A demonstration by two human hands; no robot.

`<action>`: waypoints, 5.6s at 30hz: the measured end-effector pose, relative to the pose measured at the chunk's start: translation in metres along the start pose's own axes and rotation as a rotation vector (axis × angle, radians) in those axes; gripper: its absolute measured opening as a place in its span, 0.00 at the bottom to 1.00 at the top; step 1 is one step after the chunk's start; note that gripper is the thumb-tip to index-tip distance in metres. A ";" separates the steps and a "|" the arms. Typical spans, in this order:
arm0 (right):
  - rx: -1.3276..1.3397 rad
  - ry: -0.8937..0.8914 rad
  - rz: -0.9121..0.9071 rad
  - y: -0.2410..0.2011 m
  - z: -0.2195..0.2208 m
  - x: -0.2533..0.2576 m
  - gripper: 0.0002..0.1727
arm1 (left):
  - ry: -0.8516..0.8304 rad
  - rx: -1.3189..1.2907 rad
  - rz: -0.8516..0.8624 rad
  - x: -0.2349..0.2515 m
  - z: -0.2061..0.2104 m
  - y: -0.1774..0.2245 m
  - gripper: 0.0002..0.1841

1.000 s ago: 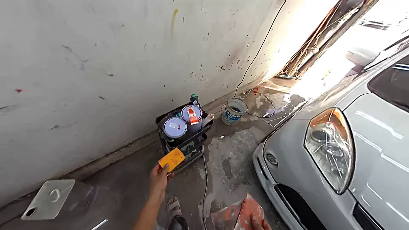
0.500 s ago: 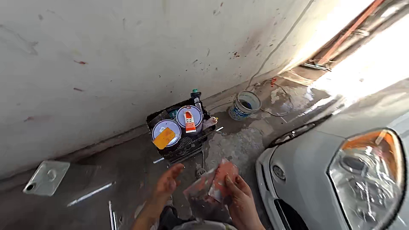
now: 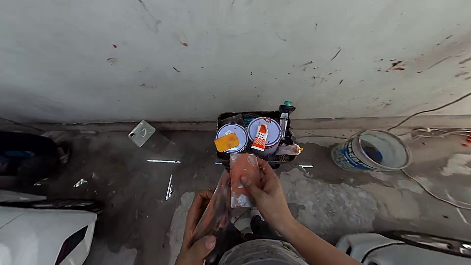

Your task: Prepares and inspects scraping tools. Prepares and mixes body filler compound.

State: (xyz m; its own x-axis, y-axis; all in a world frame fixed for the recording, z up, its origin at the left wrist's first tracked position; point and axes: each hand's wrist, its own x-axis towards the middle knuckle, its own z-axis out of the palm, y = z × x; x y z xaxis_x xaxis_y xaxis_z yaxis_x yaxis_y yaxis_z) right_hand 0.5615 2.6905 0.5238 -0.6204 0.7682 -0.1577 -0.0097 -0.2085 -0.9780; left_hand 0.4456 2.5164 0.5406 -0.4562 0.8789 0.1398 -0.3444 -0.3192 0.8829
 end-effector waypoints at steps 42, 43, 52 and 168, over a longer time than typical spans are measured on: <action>-0.482 -0.479 -0.394 -0.008 0.162 -0.006 0.45 | 0.167 -0.274 0.243 -0.035 -0.104 0.076 0.23; -0.471 -0.512 -0.421 -0.015 0.166 -0.020 0.45 | 0.168 -0.272 0.231 -0.034 -0.105 0.076 0.25; -0.453 -0.589 -0.449 -0.020 0.158 -0.040 0.45 | 0.111 -0.327 0.263 -0.042 -0.098 0.071 0.27; -0.341 -0.082 -0.326 -0.016 0.170 -0.022 0.47 | -0.070 -0.282 0.091 -0.029 -0.089 0.079 0.57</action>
State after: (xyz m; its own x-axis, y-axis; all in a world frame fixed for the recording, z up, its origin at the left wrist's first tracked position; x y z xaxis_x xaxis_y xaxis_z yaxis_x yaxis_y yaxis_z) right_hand 0.4420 2.5746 0.5659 -0.6877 0.7076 0.1627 0.0356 0.2567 -0.9658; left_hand 0.3586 2.4337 0.5660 -0.4417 0.8610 0.2519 -0.5229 -0.4753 0.7076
